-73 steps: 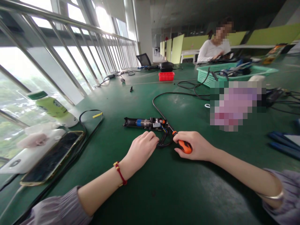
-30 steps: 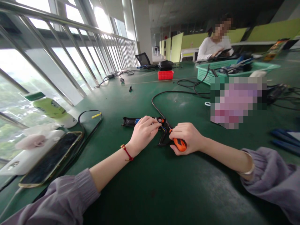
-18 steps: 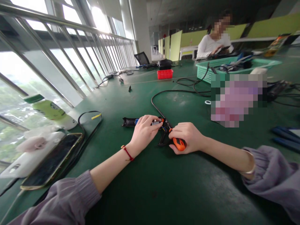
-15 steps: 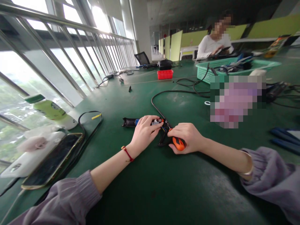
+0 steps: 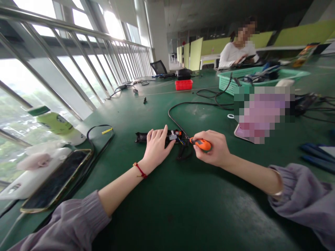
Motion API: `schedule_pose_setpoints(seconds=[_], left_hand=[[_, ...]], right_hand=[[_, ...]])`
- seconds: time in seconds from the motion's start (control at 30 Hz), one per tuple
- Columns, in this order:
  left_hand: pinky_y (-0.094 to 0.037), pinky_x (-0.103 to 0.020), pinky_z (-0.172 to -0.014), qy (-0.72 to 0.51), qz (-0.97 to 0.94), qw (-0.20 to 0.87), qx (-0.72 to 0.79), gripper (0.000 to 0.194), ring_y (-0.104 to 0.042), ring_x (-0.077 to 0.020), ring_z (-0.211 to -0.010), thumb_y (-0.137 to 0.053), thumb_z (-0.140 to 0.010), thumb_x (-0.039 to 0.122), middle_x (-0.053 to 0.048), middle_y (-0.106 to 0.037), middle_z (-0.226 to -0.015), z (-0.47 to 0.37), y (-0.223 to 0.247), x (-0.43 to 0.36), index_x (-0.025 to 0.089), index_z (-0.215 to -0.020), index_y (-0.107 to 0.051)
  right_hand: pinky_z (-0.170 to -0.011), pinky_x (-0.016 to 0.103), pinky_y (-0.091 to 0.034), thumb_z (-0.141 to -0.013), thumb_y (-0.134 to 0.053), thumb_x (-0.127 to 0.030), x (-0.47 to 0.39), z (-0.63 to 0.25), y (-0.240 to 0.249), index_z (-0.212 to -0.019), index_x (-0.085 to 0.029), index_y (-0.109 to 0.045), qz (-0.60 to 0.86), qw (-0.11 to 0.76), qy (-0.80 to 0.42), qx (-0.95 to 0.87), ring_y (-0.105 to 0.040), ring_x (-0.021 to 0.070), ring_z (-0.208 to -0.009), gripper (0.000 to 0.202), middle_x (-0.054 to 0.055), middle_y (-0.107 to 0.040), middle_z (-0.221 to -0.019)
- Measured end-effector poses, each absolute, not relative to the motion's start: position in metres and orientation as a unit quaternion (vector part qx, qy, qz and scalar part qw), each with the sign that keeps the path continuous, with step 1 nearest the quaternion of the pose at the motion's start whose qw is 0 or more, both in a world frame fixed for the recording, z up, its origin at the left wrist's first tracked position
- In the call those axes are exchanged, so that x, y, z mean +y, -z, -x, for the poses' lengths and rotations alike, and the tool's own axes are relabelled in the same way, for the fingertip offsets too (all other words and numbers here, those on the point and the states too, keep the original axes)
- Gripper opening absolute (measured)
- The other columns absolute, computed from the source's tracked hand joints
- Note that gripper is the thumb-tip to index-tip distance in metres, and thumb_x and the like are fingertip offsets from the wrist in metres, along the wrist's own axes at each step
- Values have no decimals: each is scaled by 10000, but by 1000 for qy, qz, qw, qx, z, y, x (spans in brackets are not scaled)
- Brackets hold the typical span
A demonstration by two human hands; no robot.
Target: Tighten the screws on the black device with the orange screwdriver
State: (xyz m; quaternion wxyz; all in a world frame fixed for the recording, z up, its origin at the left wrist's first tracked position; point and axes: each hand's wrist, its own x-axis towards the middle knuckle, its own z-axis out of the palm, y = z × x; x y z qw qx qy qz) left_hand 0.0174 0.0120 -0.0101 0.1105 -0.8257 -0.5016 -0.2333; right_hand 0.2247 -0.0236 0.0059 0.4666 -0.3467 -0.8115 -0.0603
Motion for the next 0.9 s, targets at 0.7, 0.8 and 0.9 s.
schedule_pose_setpoints(seconds=[0.7, 0.8, 0.9], left_hand=[[-384, -324, -778, 180, 875, 78, -442, 492, -495, -191, -908, -407, -870, 489, -39, -582, -998, -20, 1, 4, 232, -1288, -429], [-387, -323, -781, 185, 876, 79, -438, 494, -502, -190, -907, -398, -873, 491, -43, -581, -997, -20, 1, 5, 228, -1290, -424], [-390, -330, -778, 182, 875, 83, -442, 498, -506, -192, -899, -394, -873, 494, -42, -583, -998, -20, 2, 5, 224, -1291, -421]], right_hand=[[-389, 212, -326, -762, -569, -195, -30, -230, -49, -677, -197, -565, 366, 621, -120, -682, -430, 58, -415, 85, -49, -491, -540], [-397, 214, -335, -765, -570, -207, -27, -231, -47, -684, -193, -565, 377, 615, -129, -680, -432, 61, -418, 82, -48, -492, -540], [-400, 214, -343, -772, -563, -225, -25, -230, -45, -693, -191, -563, 382, 611, -146, -678, -438, 65, -426, 86, -43, -500, -554]])
